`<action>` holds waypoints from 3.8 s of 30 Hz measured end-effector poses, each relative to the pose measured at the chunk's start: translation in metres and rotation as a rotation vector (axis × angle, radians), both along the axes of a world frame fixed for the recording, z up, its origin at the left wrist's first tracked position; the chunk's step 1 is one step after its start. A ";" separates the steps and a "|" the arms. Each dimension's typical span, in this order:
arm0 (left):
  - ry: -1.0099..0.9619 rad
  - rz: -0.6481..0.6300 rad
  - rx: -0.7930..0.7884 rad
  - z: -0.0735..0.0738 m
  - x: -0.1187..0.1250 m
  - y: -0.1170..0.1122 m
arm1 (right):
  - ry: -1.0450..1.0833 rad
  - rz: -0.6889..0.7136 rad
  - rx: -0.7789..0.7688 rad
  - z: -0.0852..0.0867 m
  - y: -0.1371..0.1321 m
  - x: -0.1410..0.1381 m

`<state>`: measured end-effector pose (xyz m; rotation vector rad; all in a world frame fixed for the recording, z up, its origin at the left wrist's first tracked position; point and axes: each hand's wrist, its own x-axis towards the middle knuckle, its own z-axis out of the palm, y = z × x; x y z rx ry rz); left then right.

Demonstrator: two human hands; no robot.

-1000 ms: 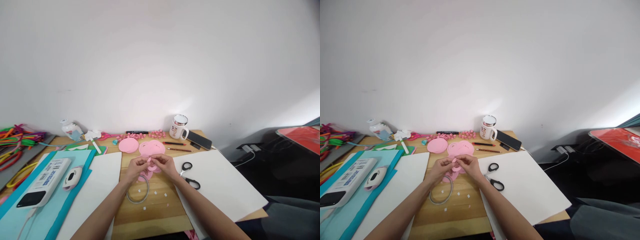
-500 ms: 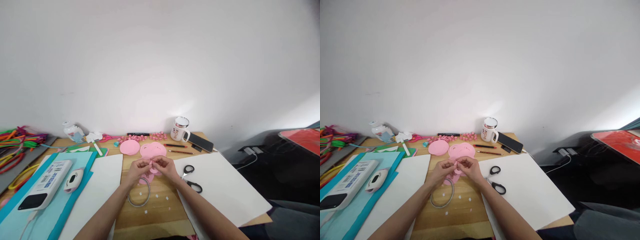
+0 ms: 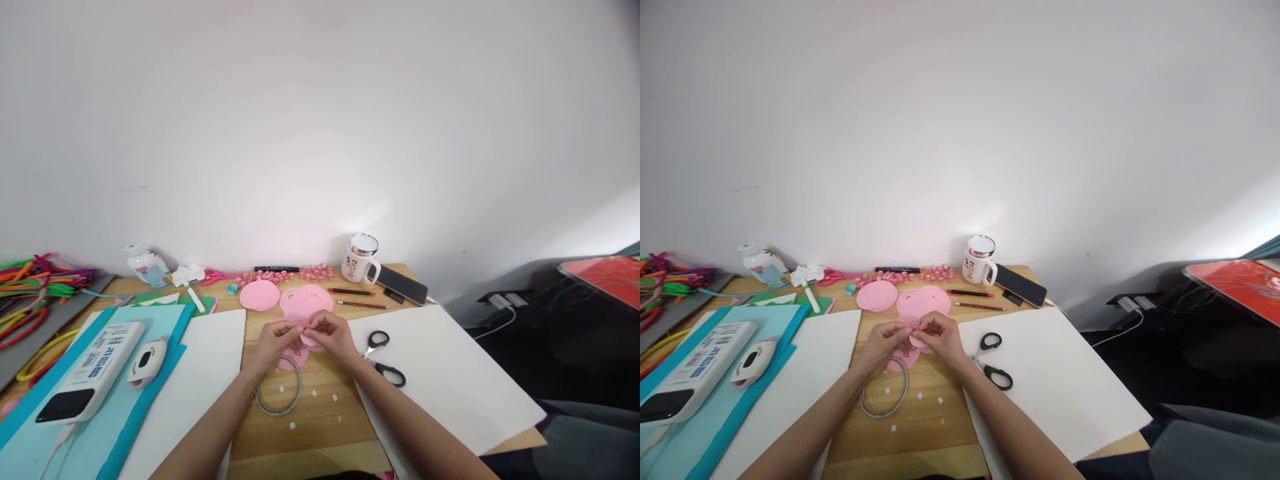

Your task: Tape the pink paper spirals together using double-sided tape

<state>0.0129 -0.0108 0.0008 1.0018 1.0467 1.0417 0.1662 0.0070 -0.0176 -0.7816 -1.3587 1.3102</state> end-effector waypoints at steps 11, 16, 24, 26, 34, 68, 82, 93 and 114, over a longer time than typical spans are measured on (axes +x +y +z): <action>-0.010 0.034 -0.032 -0.002 -0.001 0.000 | -0.135 0.011 0.108 0.003 -0.002 0.000; -0.046 0.098 -0.007 -0.004 -0.002 0.002 | -0.141 0.027 0.044 0.002 -0.001 -0.001; -0.158 0.237 -0.010 -0.006 -0.003 0.006 | -0.176 0.001 -0.122 -0.004 -0.002 -0.004; -0.159 0.253 -0.010 -0.006 -0.002 0.006 | -0.138 0.032 -0.146 -0.003 -0.003 -0.005; -0.069 0.215 0.001 -0.005 -0.001 0.004 | -0.031 -0.069 -0.126 0.001 -0.002 -0.007; 0.094 0.099 0.083 0.001 0.005 -0.002 | -0.119 -0.096 -0.031 0.001 -0.001 -0.004; -0.360 0.301 -0.192 0.024 0.010 -0.003 | -0.635 -0.378 0.645 0.019 -0.017 -0.014; -0.540 0.268 -0.413 0.031 0.017 -0.005 | -0.777 -0.449 0.784 0.015 -0.018 -0.015; -0.495 0.374 -0.324 0.041 0.015 -0.015 | -0.328 -0.267 0.475 0.032 -0.014 -0.013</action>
